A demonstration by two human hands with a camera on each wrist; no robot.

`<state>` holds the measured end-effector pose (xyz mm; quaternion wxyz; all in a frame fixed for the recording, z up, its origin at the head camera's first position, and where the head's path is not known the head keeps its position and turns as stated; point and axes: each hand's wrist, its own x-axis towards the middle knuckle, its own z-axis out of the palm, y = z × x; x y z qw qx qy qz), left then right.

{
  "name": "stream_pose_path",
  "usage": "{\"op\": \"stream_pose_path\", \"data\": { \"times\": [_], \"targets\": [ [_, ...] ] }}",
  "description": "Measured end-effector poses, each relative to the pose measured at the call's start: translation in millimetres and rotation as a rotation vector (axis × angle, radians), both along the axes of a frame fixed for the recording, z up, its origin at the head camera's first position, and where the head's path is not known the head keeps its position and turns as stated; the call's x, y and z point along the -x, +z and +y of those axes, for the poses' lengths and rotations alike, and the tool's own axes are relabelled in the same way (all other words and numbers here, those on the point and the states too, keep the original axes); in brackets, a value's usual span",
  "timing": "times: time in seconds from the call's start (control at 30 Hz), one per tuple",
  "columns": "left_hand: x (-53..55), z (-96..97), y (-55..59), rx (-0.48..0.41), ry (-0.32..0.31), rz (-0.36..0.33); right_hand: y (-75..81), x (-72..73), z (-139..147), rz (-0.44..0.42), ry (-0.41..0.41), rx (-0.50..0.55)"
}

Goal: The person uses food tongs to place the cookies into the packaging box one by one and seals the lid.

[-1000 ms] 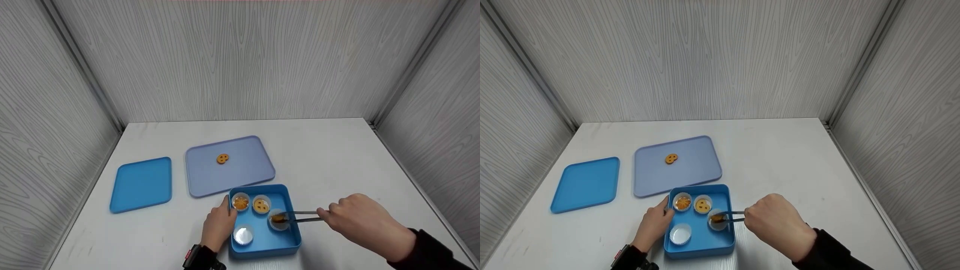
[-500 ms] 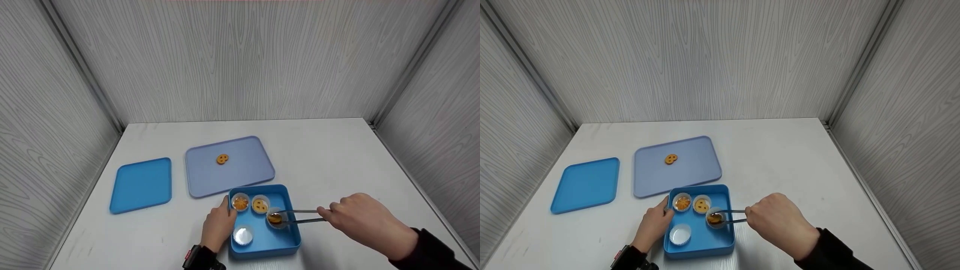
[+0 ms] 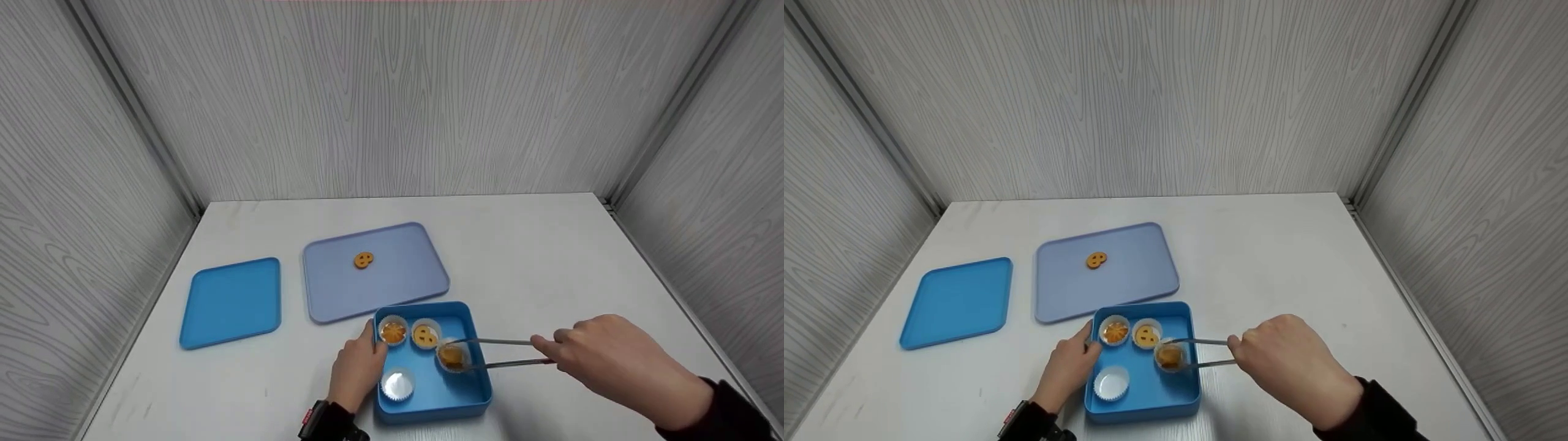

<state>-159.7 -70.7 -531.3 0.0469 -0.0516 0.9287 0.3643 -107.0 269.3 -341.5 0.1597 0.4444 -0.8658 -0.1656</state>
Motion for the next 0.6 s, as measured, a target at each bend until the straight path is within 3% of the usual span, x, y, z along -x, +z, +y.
{"op": "stream_pose_path", "data": {
  "times": [0.33, 0.6],
  "targets": [
    [0.4, 0.8, 0.8, 0.002, -0.003, -0.010, 10.0, 1.0, 16, 0.057, 0.023, 0.095],
    [1.3, 1.5, 3.8, -0.003, 0.001, -0.048, 13.7, 14.3, 26, 0.077, 0.037, 0.187]
  ]
}}
